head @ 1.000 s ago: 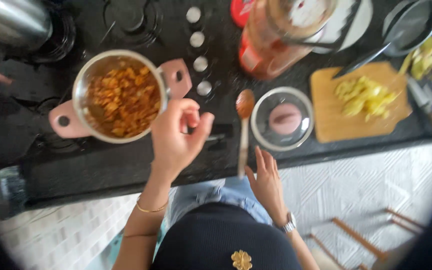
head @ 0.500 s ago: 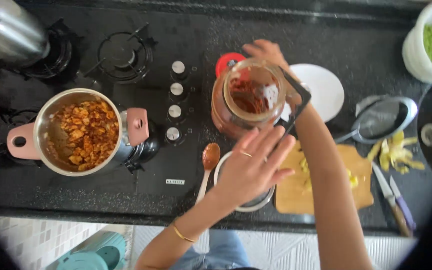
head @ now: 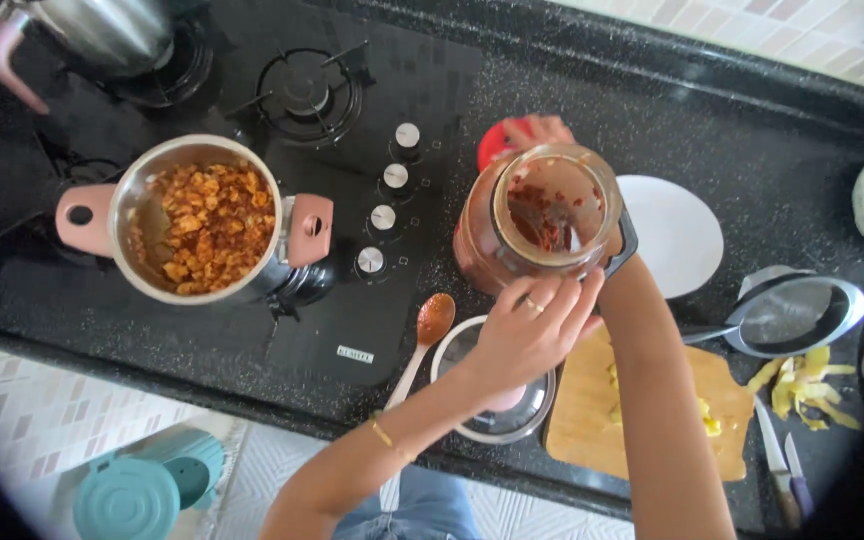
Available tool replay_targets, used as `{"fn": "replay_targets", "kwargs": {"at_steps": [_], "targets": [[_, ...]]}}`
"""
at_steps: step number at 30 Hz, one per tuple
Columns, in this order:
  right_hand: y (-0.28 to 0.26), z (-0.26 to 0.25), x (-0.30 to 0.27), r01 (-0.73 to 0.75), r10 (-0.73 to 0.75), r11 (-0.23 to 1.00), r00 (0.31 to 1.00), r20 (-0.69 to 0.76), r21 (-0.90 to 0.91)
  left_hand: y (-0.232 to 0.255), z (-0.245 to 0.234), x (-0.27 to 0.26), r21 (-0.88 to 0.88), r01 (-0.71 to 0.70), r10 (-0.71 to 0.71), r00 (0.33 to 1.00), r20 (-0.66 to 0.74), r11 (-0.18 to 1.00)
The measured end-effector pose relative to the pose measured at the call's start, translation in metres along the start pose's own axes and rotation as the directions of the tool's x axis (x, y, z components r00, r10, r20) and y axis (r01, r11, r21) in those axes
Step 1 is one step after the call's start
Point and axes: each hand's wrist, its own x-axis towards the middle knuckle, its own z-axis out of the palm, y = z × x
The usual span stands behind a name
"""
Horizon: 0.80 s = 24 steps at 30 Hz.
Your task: The person stirs chopped onions in a pot on the stovetop with a wooden spoon, adds tomato paste from a jar and stirs it in. They pour green peas from a colander into the pot, stir the mixture, then pour hot water from a kettle into the pot and place the kettle back on the stove.
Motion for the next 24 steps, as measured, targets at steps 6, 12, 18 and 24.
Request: {"fn": "replay_targets", "kwargs": {"at_steps": [6,12,18,24], "targets": [[0.041,-0.099,-0.043,-0.197,0.517,0.660,0.819,-0.249,0.725,-0.014,0.023,-0.015,0.085,-0.111,0.116,0.992,-0.055,0.990],[-0.044,-0.215,-0.101,0.162,-0.082,0.936,0.964,-0.251,0.313,-0.031,0.023,-0.017,0.040,-0.246,0.250,0.955,-0.159,0.968],[-0.111,-0.233,-0.091,0.224,-0.234,0.969,0.968,-0.090,-0.105,-0.039,0.035,-0.019,-0.066,-0.298,0.282,0.942,-0.183,0.952],[-0.160,-0.195,-0.107,-0.225,0.184,0.966,0.944,-0.274,-0.127,-0.047,0.040,-0.030,-0.271,-0.285,0.236,0.951,-0.198,0.920]]}}
